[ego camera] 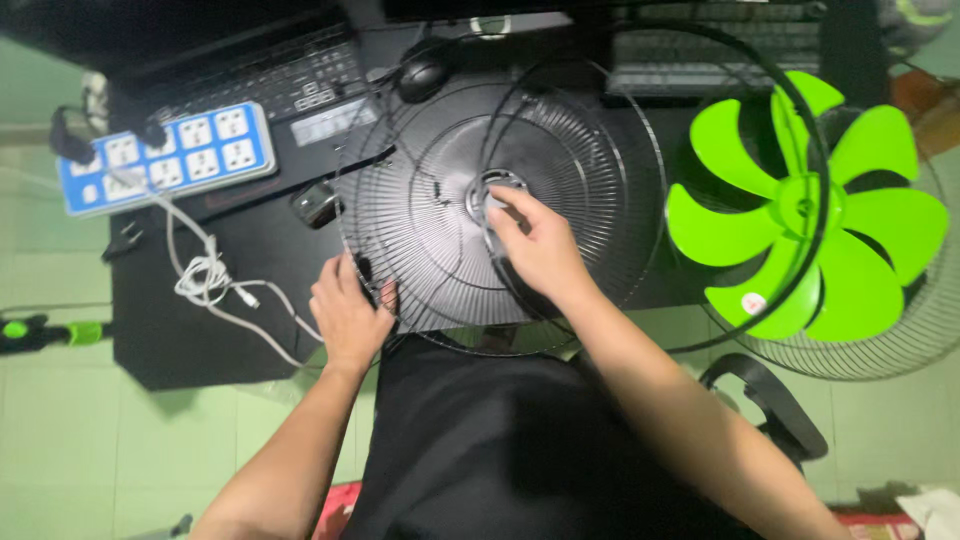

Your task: The person assembles a green-bladed electric fan by attaching the front grille, inserting the blades, securing the rear grille, and tightening the central hub nut. The person handles the fan components on a desk and then moves the assembled unit to the floor.

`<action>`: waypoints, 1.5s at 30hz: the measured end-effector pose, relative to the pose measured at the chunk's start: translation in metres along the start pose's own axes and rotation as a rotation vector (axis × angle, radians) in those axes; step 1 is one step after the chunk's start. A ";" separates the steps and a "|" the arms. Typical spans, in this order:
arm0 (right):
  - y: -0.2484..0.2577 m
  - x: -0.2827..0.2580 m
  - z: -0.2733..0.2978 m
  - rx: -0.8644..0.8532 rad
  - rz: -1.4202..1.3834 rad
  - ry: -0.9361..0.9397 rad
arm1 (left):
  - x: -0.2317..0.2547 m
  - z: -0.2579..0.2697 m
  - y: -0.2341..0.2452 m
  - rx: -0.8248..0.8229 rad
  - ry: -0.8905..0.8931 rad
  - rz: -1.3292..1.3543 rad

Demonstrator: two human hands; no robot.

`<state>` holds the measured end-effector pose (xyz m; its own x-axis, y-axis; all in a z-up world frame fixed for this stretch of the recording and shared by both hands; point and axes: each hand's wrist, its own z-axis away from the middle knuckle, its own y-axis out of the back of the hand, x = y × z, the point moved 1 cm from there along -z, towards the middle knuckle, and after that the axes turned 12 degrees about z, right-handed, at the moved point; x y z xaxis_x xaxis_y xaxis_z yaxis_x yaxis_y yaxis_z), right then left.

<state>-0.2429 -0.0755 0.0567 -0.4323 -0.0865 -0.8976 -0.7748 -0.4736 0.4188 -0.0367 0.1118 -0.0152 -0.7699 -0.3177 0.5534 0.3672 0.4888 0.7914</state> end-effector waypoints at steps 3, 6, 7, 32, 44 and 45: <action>-0.030 -0.011 -0.006 -0.163 0.008 0.077 | -0.012 -0.001 0.000 -0.009 0.002 -0.053; -0.059 -0.007 -0.023 -0.242 0.001 0.266 | -0.026 -0.011 -0.004 0.018 0.081 -0.101; -0.065 -0.003 -0.031 -0.281 -0.069 0.193 | -0.029 -0.016 -0.003 0.027 0.117 -0.114; -0.055 -0.013 -0.039 -0.353 -0.360 -0.257 | 0.030 -0.075 0.053 0.387 0.654 1.029; -0.056 -0.016 -0.012 -0.332 -0.409 -0.144 | 0.105 -0.078 -0.018 0.033 0.804 1.455; -0.054 -0.014 -0.011 -0.309 -0.377 -0.161 | 0.105 -0.077 -0.022 0.014 0.778 1.437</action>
<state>-0.1898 -0.0581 0.0449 -0.2337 0.2651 -0.9355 -0.7282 -0.6852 -0.0122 -0.0855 0.0051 0.0451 0.6162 0.0720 0.7843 0.5008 0.7328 -0.4607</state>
